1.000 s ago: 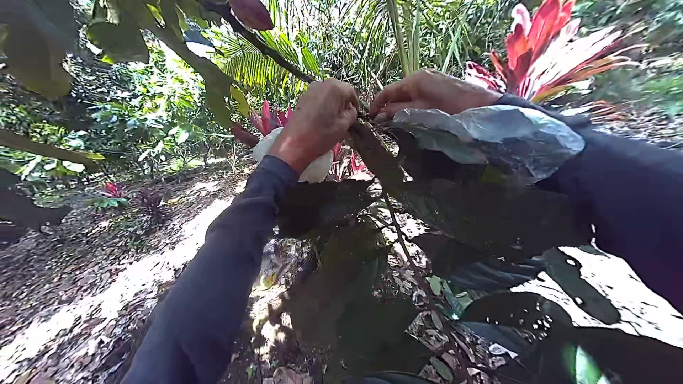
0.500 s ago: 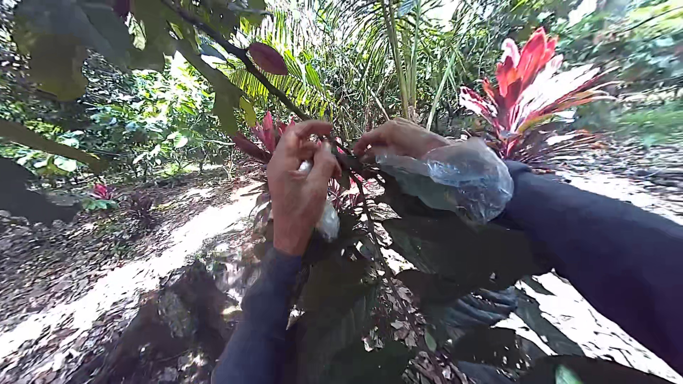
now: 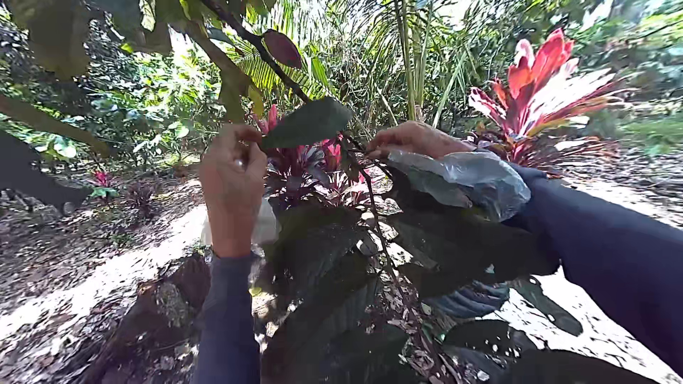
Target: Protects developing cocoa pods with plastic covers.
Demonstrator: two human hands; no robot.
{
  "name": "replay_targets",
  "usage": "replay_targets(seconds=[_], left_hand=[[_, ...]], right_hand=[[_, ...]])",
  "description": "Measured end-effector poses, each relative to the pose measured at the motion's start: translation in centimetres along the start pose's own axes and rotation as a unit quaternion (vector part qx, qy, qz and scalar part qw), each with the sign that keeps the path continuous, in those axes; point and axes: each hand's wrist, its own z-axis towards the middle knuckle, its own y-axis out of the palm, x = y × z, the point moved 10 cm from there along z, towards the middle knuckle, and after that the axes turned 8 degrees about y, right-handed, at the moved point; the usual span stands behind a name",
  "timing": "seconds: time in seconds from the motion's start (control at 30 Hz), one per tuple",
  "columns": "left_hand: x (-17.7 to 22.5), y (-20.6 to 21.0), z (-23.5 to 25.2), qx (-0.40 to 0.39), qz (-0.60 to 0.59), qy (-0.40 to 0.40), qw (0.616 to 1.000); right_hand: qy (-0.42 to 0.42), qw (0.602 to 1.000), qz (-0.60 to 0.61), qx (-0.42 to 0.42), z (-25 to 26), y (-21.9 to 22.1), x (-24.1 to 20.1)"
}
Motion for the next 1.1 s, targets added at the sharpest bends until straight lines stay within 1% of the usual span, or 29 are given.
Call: replay_targets(seconds=[0.1,0.13,0.17,0.23,0.3,0.33,0.4,0.47,0.57,0.67,0.77,0.87,0.97,1.1], left_hand=[[-5.1,6.4,-2.7,-0.175,0.07,-0.066,0.98],[-5.9,8.1,-3.1,-0.211,0.08,-0.073,0.971],[-6.0,9.3,-3.2,-0.228,0.083,-0.071,0.967],[-4.8,10.5,-2.4,-0.204,0.033,-0.047,0.977],[-3.6,11.3,-1.7,-0.167,-0.089,-0.055,0.98],[-3.5,12.1,-1.4,-0.155,-0.156,-0.076,0.973],[-4.0,14.5,-0.1,-0.148,-0.271,-0.116,0.944],[-4.5,16.5,1.1,-0.125,-0.354,-0.133,0.917],[-3.8,16.1,-0.2,-0.129,-0.359,-0.16,0.91],[-4.1,16.1,-1.2,-0.094,-0.371,-0.174,0.907],[-4.1,15.7,-1.2,-0.064,-0.373,-0.155,0.913],[-4.2,15.2,-2.2,-0.053,-0.364,-0.147,0.918],[-3.8,14.8,-3.0,-0.003,-0.39,-0.139,0.91],[-3.3,14.5,-3.7,0.065,-0.417,-0.134,0.897]], right_hand=[[-0.003,1.0,-0.028,-0.014,1.2,0.2,0.7],[-0.003,0.999,-0.039,-0.017,1.6,0.2,0.9],[-0.004,0.999,-0.048,-0.025,1.9,0.2,1.1],[-0.002,0.998,-0.051,-0.046,2.3,0.4,1.1],[0.0,0.998,-0.035,-0.061,2.3,0.8,0.7],[-0.003,0.998,-0.022,-0.063,2.1,1.1,0.5],[0.02,0.998,-0.008,-0.051,1.7,1.5,-0.1],[0.039,0.998,-0.002,-0.039,1.3,1.9,-0.5],[0.061,0.997,0.011,-0.046,0.6,2.3,-0.8],[0.053,0.997,0.018,-0.043,0.2,2.7,-0.7],[0.042,0.999,0.014,-0.031,0.0,2.9,-1.0],[0.013,1.0,-0.001,-0.023,-0.1,3.1,-1.6],[0.012,1.0,0.002,-0.024,-0.2,3.5,-1.9],[0.035,0.999,0.021,-0.021,-0.6,3.9,-2.1]])
